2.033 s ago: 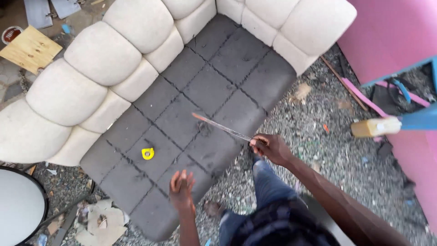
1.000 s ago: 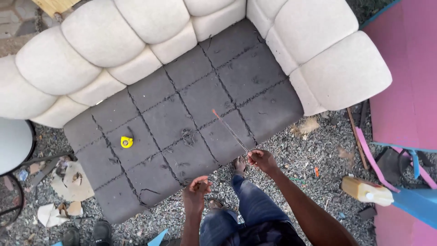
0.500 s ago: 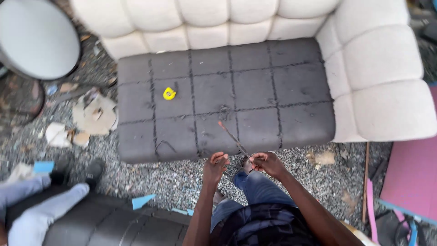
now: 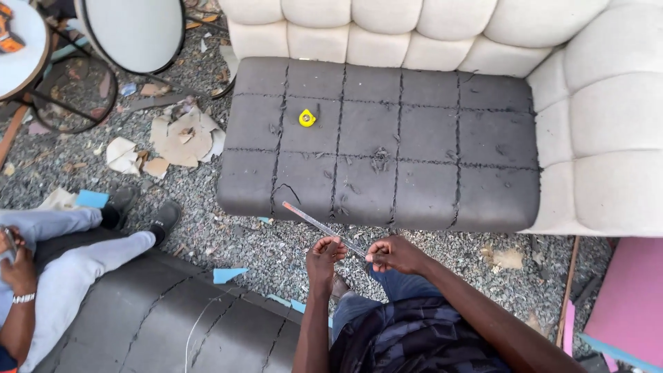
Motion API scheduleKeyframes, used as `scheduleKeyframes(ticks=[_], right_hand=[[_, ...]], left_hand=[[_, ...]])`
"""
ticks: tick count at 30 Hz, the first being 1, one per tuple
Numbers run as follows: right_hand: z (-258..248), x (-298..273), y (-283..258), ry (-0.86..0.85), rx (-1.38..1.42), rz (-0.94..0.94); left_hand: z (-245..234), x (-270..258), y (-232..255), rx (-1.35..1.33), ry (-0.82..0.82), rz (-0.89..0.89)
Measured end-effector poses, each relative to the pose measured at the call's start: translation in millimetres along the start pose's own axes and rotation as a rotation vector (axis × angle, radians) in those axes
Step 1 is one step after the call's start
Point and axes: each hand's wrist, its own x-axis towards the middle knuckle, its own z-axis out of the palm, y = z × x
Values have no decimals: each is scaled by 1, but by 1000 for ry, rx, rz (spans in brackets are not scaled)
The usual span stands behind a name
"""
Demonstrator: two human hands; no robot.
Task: Measuring and cutting foam padding on a sofa frame using a hacksaw blade and tape measure.
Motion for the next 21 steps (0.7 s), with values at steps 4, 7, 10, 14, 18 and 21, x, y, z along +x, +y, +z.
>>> scheduleKeyframes(ticks=[4,7,10,14,18,21], right_hand=[[5,-12,-3,36,-33,-37],[-2,-21,15,143,-180,-79],[-20,-29,56,293,-302,-141],[-72,-43,114,593,-243,-26],[-173,-84,189,678,-583,-206],[-257,-141,234,903,-564,-300]], left_hand=[[-16,20,-13,-85,38,19],[-67,83,-64,-174,-116,231],[-92,99,-60,-169,-194,343],[-78,77,-9,-11,129,148],[-28,29,17,224,234,66],[-7,28,-2,167,212,39]])
